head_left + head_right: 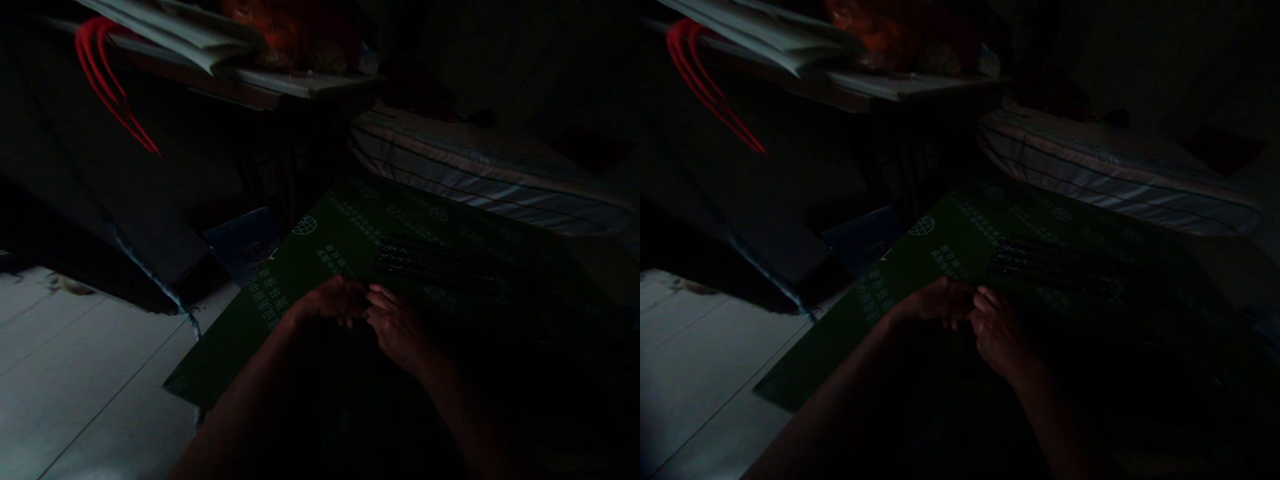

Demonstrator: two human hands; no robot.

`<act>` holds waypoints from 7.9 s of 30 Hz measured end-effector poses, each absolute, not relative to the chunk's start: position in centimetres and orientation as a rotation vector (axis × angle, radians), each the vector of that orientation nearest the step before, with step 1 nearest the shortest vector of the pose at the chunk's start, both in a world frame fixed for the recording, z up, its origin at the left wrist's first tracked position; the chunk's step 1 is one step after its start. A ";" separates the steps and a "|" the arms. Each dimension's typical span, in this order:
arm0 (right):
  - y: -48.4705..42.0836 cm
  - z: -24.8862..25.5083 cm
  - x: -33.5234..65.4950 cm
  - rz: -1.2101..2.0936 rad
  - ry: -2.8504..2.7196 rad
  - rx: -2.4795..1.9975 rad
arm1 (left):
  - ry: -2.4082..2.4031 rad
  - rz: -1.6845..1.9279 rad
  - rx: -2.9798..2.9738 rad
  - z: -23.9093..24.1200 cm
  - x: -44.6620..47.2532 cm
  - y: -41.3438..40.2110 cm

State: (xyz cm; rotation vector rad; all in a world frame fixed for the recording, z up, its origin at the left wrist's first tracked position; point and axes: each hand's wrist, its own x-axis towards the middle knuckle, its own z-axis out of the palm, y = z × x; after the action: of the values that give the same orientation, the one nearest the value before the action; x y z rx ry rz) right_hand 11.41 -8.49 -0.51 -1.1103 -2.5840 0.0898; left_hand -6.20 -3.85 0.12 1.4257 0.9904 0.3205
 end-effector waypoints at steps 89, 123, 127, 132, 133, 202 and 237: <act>-11.0 -3.5 12.2 -0.116 -2.230 -1.194 | 1.004 0.396 1.333 0.4 -6.6 -4.0; -11.5 -3.2 11.1 -0.137 -2.237 -1.269 | 0.946 0.411 1.350 -0.9 -7.4 -3.6; -11.5 -3.3 11.1 -0.139 -2.236 -1.268 | 0.968 0.392 1.337 -0.7 -7.2 -3.6; -11.5 -3.3 11.1 -0.125 -2.248 -1.273 | 0.985 0.396 1.343 -0.8 -7.2 -3.7; -11.5 -3.3 11.1 -0.126 -2.246 -1.271 | 0.969 0.406 1.332 -0.8 -7.2 -3.7; 14.1 1.1 16.5 0.126 -2.550 -1.814 | 0.931 0.361 1.143 -3.0 -8.0 -3.7; 16.3 -0.4 15.9 0.145 -2.740 -1.721 | 0.926 0.342 1.105 -2.1 -7.6 -3.9</act>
State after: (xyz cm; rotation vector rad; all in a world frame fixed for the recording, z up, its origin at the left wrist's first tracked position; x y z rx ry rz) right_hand 15.86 16.35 -0.40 -1.7207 -2.7395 0.1452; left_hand -7.62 -3.89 -2.07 1.1049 0.9264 0.3421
